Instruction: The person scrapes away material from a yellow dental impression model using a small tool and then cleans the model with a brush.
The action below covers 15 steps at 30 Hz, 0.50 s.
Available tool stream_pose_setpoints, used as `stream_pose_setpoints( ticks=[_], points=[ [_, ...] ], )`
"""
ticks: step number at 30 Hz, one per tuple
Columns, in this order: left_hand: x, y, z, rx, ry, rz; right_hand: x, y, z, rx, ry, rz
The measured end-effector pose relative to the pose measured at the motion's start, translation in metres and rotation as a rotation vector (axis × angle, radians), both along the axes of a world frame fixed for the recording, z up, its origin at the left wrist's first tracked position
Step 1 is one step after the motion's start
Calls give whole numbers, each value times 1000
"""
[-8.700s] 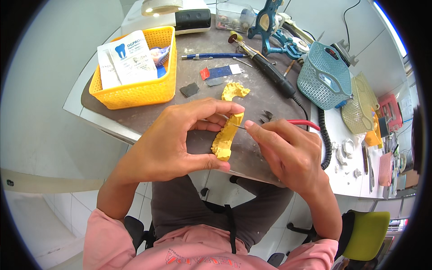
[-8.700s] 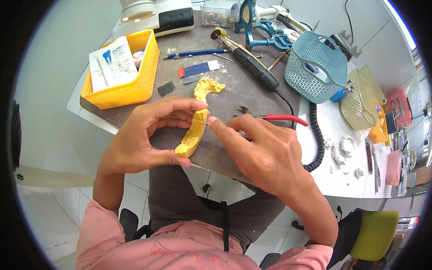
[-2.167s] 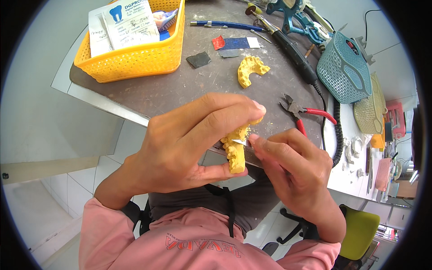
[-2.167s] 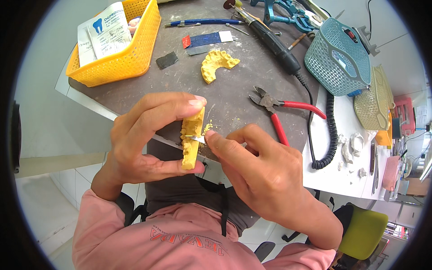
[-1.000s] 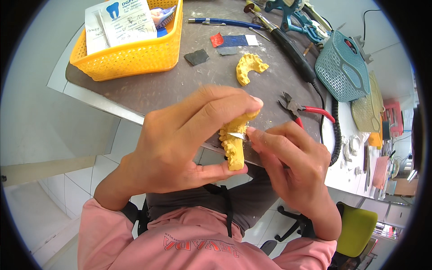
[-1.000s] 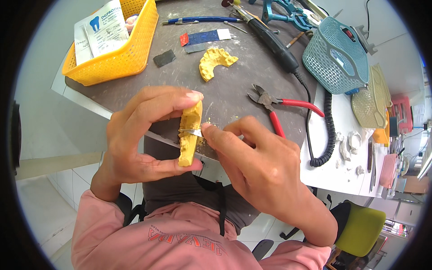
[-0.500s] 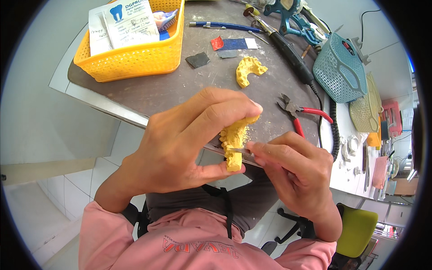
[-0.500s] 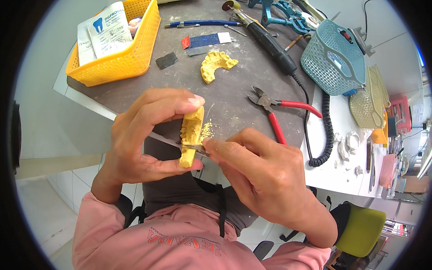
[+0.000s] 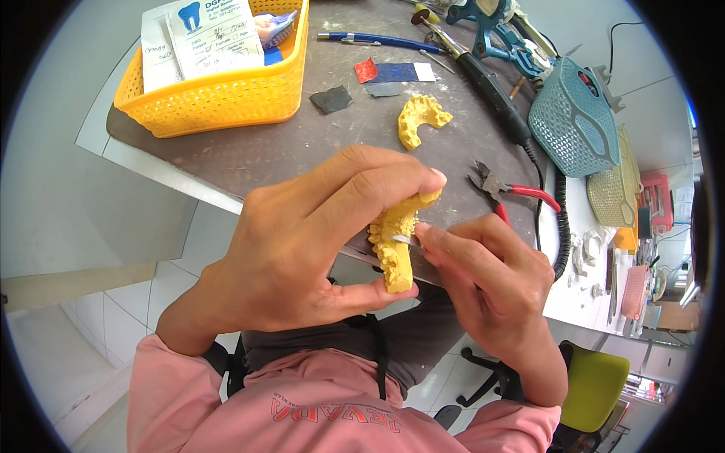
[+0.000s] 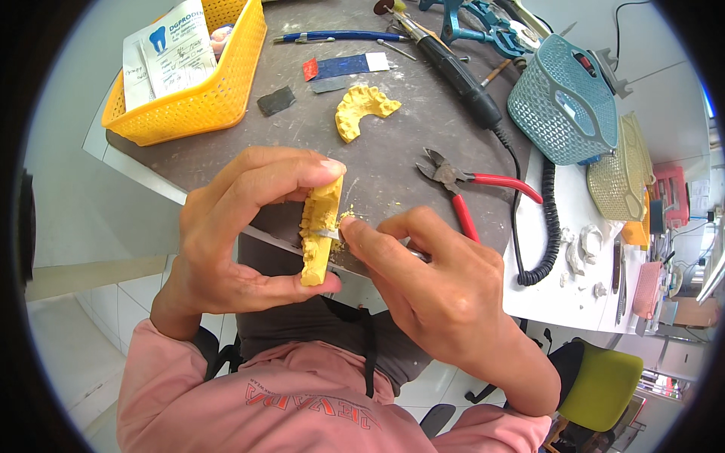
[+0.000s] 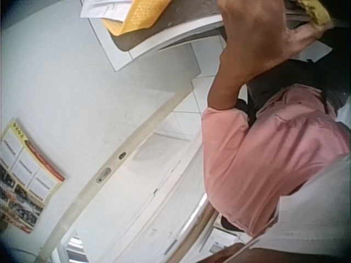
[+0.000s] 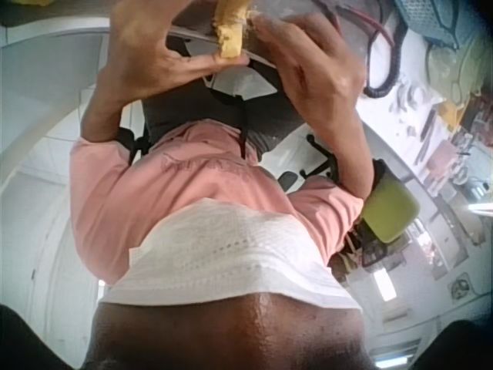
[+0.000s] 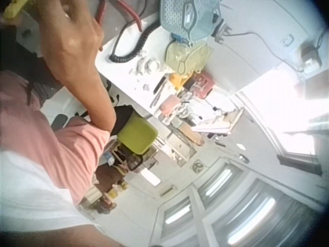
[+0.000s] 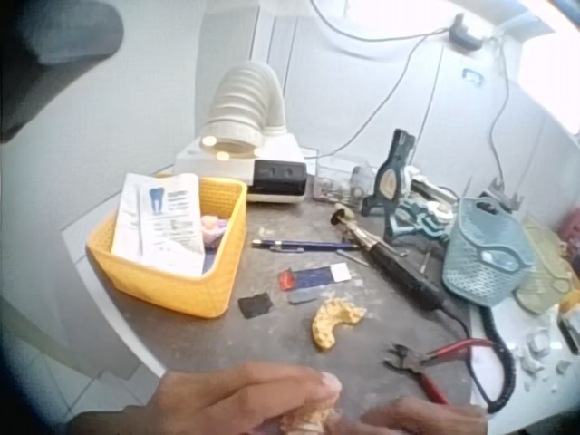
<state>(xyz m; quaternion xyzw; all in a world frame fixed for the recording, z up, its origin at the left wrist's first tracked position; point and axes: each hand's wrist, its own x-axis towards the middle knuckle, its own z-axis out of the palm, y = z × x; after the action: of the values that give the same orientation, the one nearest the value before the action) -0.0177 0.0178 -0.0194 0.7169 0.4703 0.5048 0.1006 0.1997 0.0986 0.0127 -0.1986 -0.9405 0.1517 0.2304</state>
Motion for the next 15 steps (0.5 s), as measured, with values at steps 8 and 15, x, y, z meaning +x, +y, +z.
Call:
stream_pose_setpoints(
  ticks=[8, 15],
  points=[
    [-1, -1, 4, -43, 14, 13, -2, 0, -6, 69, 31, -14],
    [1, -1, 8, -123, -17, 26, -3, 3, -12, 138, 79, -9]
  ],
)
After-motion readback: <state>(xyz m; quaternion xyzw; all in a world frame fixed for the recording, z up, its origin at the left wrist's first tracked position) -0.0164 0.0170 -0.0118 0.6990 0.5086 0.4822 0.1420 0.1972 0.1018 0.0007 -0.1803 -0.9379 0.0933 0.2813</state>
